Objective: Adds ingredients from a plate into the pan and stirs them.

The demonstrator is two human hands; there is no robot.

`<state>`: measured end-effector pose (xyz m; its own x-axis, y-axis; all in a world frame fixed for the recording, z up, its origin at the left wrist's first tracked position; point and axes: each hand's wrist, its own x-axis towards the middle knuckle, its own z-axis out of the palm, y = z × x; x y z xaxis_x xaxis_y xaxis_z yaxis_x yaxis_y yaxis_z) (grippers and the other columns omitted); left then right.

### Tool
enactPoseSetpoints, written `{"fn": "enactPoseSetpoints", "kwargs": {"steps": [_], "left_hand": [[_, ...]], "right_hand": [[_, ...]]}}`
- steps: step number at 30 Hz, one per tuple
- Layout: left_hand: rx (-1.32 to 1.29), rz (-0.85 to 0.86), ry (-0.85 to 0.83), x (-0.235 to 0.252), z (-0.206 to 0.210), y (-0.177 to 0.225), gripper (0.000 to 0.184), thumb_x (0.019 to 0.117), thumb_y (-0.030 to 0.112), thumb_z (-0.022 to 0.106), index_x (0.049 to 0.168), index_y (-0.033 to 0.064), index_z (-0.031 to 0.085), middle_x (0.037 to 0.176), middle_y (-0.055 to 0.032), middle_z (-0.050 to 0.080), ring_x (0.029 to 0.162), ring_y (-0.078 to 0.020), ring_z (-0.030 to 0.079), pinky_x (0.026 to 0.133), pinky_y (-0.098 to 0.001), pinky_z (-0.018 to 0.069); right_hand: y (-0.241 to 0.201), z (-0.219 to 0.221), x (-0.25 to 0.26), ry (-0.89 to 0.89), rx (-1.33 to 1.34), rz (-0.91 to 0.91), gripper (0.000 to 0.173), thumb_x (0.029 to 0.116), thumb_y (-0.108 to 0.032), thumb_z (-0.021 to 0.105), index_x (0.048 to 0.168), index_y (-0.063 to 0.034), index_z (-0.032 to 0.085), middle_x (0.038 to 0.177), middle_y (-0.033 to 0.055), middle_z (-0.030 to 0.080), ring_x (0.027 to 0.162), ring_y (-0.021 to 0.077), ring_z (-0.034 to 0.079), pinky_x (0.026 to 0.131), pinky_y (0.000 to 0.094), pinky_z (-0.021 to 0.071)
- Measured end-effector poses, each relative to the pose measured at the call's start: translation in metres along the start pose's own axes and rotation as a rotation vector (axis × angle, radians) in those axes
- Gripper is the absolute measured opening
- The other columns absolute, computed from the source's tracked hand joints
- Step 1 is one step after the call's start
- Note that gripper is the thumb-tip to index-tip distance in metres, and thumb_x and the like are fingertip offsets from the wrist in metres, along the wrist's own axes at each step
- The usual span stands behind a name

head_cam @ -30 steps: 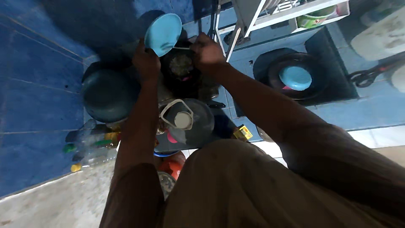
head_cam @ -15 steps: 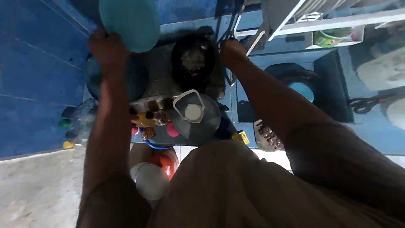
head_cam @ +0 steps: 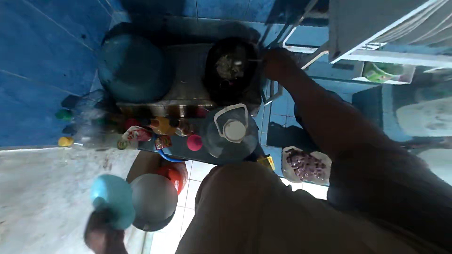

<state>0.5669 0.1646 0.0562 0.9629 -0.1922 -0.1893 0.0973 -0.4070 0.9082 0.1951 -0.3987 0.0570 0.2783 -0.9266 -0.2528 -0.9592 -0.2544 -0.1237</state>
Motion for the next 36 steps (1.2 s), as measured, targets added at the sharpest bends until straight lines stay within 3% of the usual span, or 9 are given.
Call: {"fn": "enactPoseSetpoints", "kwargs": {"steps": [4,7,10,12,17,22,28,32,36], "left_hand": [[0.083,-0.328,-0.081,-0.03,-0.01,-0.114,0.032,0.1051,0.024,0.05,0.122,-0.0002,0.06,0.102,-0.0113,0.064,0.088,-0.0182,0.063,0.078,-0.0423,0.0575],[0.261,-0.499,-0.148,-0.049,0.004,-0.16,0.039,0.1067,0.025,0.048,0.135,-0.0011,0.054,0.125,-0.0215,0.06,0.108,-0.0299,0.059,0.089,-0.0525,0.0526],[0.437,-0.526,-0.194,-0.062,0.016,-0.191,0.035,0.1064,0.018,0.051,0.129,-0.0071,0.058,0.124,-0.0273,0.062,0.108,-0.0354,0.061,0.091,-0.0558,0.0515],[0.535,-0.537,-0.231,-0.068,0.022,-0.2,0.033,0.1072,0.016,0.051,0.127,-0.0092,0.06,0.122,-0.0296,0.063,0.107,-0.0382,0.062,0.092,-0.0566,0.0512],[0.967,-0.503,-0.412,-0.065,0.025,-0.205,0.035,0.1084,0.018,0.051,0.127,-0.0083,0.064,0.13,-0.0304,0.063,0.125,-0.0442,0.059,0.107,-0.0594,0.0444],[1.116,-0.361,-0.559,-0.052,0.02,-0.218,0.032,0.1082,0.017,0.051,0.125,-0.0048,0.068,0.127,-0.0279,0.066,0.123,-0.043,0.061,0.105,-0.0598,0.0461],[1.036,-0.308,-0.567,-0.05,0.034,-0.22,0.03,0.1063,0.017,0.055,0.119,-0.0059,0.07,0.123,-0.0279,0.068,0.12,-0.043,0.063,0.104,-0.0604,0.0465],[0.966,-0.328,-0.543,-0.048,0.044,-0.221,0.031,0.1068,0.019,0.056,0.117,-0.0069,0.07,0.118,-0.0281,0.069,0.114,-0.0427,0.065,0.1,-0.0597,0.0493],[0.929,-0.315,-0.545,-0.049,0.045,-0.222,0.031,0.1071,0.019,0.054,0.117,-0.0067,0.07,0.117,-0.0278,0.069,0.114,-0.0423,0.065,0.1,-0.0594,0.0494]], "right_hand": [[-0.016,0.004,0.0,0.001,0.019,0.079,0.037,0.0989,-0.029,0.061,0.118,0.0019,0.067,0.12,0.0314,0.066,0.114,0.0536,0.063,0.086,0.0772,0.0484],[-0.03,0.002,0.007,-0.027,0.032,0.011,0.035,0.0991,-0.029,0.062,0.12,-0.0007,0.067,0.119,0.03,0.067,0.114,0.052,0.063,0.088,0.075,0.0495],[-0.034,-0.019,-0.002,-0.025,-0.068,0.108,0.038,0.0966,-0.032,0.063,0.112,0.0021,0.067,0.116,0.0321,0.066,0.11,0.0538,0.064,0.082,0.0771,0.0494],[-0.039,-0.031,-0.009,-0.077,-0.137,0.172,0.042,0.0963,-0.036,0.063,0.107,0.0047,0.069,0.115,0.0325,0.066,0.109,0.0533,0.064,0.08,0.0767,0.049],[-0.045,-0.017,0.001,-0.127,-0.062,-0.034,0.032,0.0995,-0.024,0.06,0.106,0.0058,0.069,0.117,0.0309,0.066,0.115,0.0508,0.063,0.09,0.0739,0.0488],[-0.031,-0.002,0.01,-0.124,0.002,-0.056,0.031,0.1026,-0.024,0.057,0.106,0.004,0.07,0.116,0.0311,0.067,0.115,0.0518,0.063,0.091,0.075,0.0478],[-0.034,0.003,-0.004,-0.079,0.217,-0.077,0.031,0.1041,-0.025,0.056,0.116,-0.0017,0.072,0.12,0.0264,0.069,0.117,0.0455,0.064,0.099,0.0712,0.0471],[-0.027,0.013,0.005,-0.139,0.009,-0.101,0.029,0.1023,-0.024,0.055,0.109,-0.0003,0.071,0.115,0.0278,0.068,0.113,0.0484,0.065,0.09,0.0732,0.0497],[-0.019,-0.007,0.021,-0.05,0.021,-0.032,0.028,0.0986,-0.021,0.062,0.113,0.0014,0.068,0.117,0.0299,0.067,0.114,0.0513,0.063,0.091,0.0747,0.0485]]}}
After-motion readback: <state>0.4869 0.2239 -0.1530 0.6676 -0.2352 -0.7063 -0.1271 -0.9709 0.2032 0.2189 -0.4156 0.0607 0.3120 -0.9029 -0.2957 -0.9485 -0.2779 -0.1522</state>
